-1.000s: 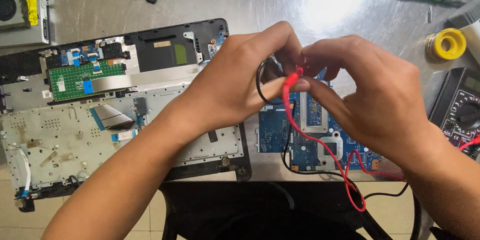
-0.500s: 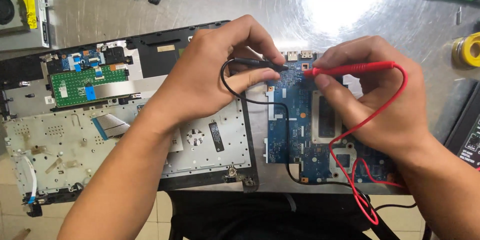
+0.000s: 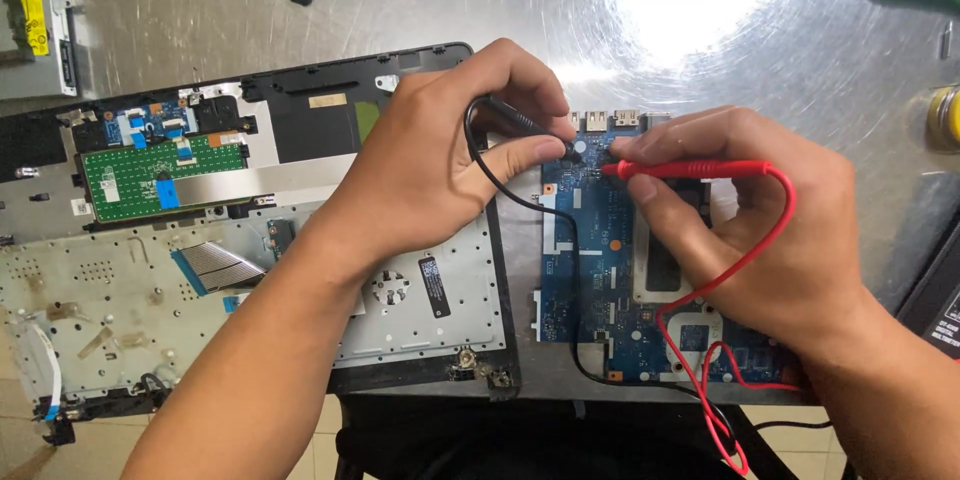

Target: Testing a laptop motherboard with a digital multimeter to diagnose electrical faults.

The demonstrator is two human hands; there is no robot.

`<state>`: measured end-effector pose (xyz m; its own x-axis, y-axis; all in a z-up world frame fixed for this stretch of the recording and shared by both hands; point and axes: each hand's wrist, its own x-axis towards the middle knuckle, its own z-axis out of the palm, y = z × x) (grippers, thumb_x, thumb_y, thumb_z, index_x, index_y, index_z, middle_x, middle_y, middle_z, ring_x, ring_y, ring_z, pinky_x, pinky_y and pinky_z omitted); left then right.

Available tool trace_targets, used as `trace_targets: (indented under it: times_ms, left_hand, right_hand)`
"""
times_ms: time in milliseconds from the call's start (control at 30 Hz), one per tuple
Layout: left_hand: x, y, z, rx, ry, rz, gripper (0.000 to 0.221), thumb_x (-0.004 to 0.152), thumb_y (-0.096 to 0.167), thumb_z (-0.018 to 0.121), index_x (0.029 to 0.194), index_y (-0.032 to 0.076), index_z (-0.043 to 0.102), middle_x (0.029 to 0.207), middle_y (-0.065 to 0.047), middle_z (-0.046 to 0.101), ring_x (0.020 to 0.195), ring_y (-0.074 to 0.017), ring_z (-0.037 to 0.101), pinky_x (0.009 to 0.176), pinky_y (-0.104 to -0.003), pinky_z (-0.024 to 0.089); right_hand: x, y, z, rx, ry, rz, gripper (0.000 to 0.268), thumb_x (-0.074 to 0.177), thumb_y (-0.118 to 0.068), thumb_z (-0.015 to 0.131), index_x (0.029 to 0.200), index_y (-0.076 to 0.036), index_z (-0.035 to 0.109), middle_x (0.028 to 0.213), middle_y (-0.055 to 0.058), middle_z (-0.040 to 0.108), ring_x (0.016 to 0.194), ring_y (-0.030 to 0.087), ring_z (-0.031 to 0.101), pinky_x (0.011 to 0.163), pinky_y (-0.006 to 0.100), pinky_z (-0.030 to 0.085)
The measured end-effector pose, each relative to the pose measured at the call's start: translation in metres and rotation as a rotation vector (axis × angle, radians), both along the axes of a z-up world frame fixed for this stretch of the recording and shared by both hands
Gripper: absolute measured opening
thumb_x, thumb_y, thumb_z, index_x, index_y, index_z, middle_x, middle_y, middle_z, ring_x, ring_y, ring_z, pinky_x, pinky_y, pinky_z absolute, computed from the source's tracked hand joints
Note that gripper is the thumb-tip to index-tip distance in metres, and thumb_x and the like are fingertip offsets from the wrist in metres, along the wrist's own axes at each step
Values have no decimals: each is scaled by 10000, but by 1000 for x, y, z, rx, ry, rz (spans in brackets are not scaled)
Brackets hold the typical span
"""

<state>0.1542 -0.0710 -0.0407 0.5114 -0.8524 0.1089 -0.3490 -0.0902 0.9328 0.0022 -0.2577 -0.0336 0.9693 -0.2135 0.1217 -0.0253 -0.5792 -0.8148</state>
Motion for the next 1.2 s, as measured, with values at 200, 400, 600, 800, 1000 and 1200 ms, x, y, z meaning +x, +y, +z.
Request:
trace_targets:
  times_ms: [200, 400, 600, 800, 1000, 1200]
  left_hand:
    - [0, 1, -4, -16, 21, -12, 194, 989, 126, 701, 1113, 115, 553, 1000, -41, 753, 950, -163, 763, 869, -273, 626]
    - [-2, 0, -3, -5, 23, 0, 198, 988, 95, 700, 1112, 116, 546, 1001, -43, 760, 947, -157, 764, 864, -271, 620]
    - [-3, -2, -1, 6, 37, 16, 196, 972, 59, 710, 1104, 96, 569, 1006, -55, 766, 977, -169, 772, 872, -273, 628]
    - [-3, -4, 2, 34, 37, 18, 195, 957, 62, 720, 1095, 83, 584, 1016, -66, 775, 985, -177, 782, 867, -264, 645]
    - [-6, -7, 5, 71, 1, 19, 211, 936, 82, 733, 1096, 39, 602, 1015, -109, 764, 1013, -210, 808, 923, -279, 651]
    - [-21, -14, 15, 366, -63, 234, 181, 910, 43, 729, 1070, 21, 647, 1012, -94, 792, 964, -171, 790, 871, -281, 633]
  right_hand:
    - [0, 3, 1, -110, -50, 32, 125, 926, 83, 769, 980, 62, 658, 1024, 202, 749, 1029, 298, 773, 910, 346, 591]
    - [-1, 2, 1, -180, -95, 78, 86, 934, 50, 758, 961, 42, 676, 1025, 201, 754, 996, 285, 769, 890, 336, 581]
    - [-1, -4, -3, -244, -164, 169, 90, 939, 8, 750, 974, 9, 668, 1058, 174, 755, 970, 257, 770, 860, 323, 599]
    - [-4, -8, -4, -255, -178, 213, 203, 902, -13, 798, 879, 20, 599, 1030, 187, 729, 992, 290, 773, 846, 354, 613]
    - [-5, -14, -4, -243, -180, 281, 134, 970, -60, 672, 894, -18, 570, 991, 147, 691, 1079, 305, 761, 881, 395, 599]
    - [-8, -16, -16, -385, -313, 258, 138, 1047, -56, 560, 925, -4, 525, 1051, 188, 664, 899, 325, 731, 713, 447, 608]
